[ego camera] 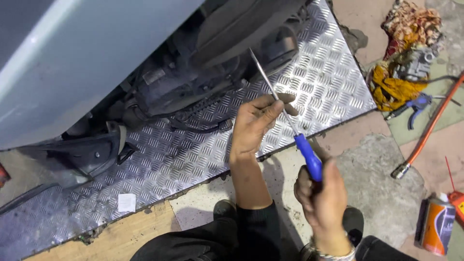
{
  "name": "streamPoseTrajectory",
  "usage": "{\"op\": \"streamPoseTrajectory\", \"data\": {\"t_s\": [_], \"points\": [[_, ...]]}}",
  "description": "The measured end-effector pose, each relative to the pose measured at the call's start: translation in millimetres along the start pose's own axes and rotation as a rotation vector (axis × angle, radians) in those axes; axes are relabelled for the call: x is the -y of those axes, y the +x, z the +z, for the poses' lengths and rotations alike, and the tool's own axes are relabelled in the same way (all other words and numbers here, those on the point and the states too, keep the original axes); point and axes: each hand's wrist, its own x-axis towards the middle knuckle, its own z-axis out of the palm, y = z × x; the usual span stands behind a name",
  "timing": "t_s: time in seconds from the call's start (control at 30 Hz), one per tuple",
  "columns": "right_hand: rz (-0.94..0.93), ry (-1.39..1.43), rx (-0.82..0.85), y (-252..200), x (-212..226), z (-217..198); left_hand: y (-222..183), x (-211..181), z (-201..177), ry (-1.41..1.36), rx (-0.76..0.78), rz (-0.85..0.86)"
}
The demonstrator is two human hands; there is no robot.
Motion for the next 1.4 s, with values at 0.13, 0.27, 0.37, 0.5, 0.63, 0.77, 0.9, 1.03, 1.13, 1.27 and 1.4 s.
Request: {"op": "streamPoseTrajectory", "data": {"t_s": [0.13, 0.27, 0.37, 0.5, 0.63, 0.77, 0.9, 1.03, 1.13, 1.27, 1.4], "points": [[0.254, 0.721, 0.240, -10.6, -2.3, 4.0, -3.2, 3.0, -3.4, -0.062, -0.044, -0.020], [-0.526, -0.446, -0.066, -37.0, -2.1, 23.3, -2.8, 10.3, -6.2, -0.171, -0.128, 0.058], [-0.839, -0.783, -0.279, -36.7, -25.5, 24.1, -6.5, -1.3, -4.6, -0.112, -0.146, 0.053], [-0.751, -0.791, -0.250, -36.2, -27.3, 28.3, -8.0, -4.6, -8.4, -0.191, -0.156, 0.005], [0.138, 0.565, 0.193, -29.6, -19.6, 23.1, -5.4, -7.6, -7.5, -0.108, -0.187, 0.073], [-0.105, -0.154, 0.021, -36.1, -0.2, 36.3, -5.2, -8.7, -0.4, -0.109, -0.239, 0.082], [-0.675, -0.750, -0.168, -37.9, -9.7, 37.1, -8.5, -13.3, -3.4, -0.130, -0.233, 0.086], [0.263, 0.806, 0.289, -33.1, -7.0, 35.5, -9.9, -15.7, -8.9, -0.128, -0.252, 0.058], [-0.167, 0.046, 0.125, -40.3, -5.7, 41.2, -8.2, -18.9, -6.9, -0.120, -0.259, 0.091], [-0.456, -0.464, -0.058, -44.2, -11.3, 45.6, -7.3, -15.5, -9.8, -0.125, -0.293, 0.088], [0.413, 1.071, 0.400, -38.2, -4.5, 37.3, -5.2, -18.0, -5.6, -0.146, -0.290, 0.102]]}}
